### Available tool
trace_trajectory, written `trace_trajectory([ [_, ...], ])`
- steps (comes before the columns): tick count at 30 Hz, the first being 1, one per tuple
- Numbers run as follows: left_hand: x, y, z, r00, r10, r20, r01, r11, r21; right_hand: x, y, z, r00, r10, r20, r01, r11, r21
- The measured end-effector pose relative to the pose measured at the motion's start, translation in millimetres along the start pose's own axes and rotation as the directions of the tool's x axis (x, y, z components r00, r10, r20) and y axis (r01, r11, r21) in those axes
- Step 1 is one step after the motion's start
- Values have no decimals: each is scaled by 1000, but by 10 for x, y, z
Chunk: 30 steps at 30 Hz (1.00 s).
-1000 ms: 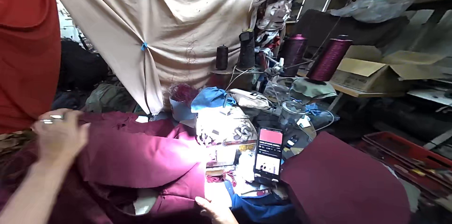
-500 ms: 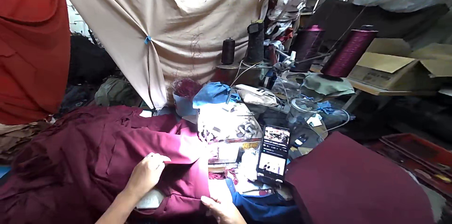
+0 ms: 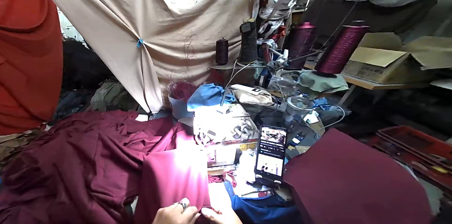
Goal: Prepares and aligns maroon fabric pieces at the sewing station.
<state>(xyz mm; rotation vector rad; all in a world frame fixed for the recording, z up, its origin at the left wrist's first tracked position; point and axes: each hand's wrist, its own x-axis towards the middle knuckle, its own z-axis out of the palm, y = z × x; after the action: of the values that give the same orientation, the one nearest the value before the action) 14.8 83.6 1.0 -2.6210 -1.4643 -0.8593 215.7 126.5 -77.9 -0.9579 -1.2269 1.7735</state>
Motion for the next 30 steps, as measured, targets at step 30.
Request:
trace_trajectory([
  [30, 1413, -636, -111, 921, -348, 175, 376, 912, -162, 689, -570, 49, 946, -219, -240, 209, 976, -64],
])
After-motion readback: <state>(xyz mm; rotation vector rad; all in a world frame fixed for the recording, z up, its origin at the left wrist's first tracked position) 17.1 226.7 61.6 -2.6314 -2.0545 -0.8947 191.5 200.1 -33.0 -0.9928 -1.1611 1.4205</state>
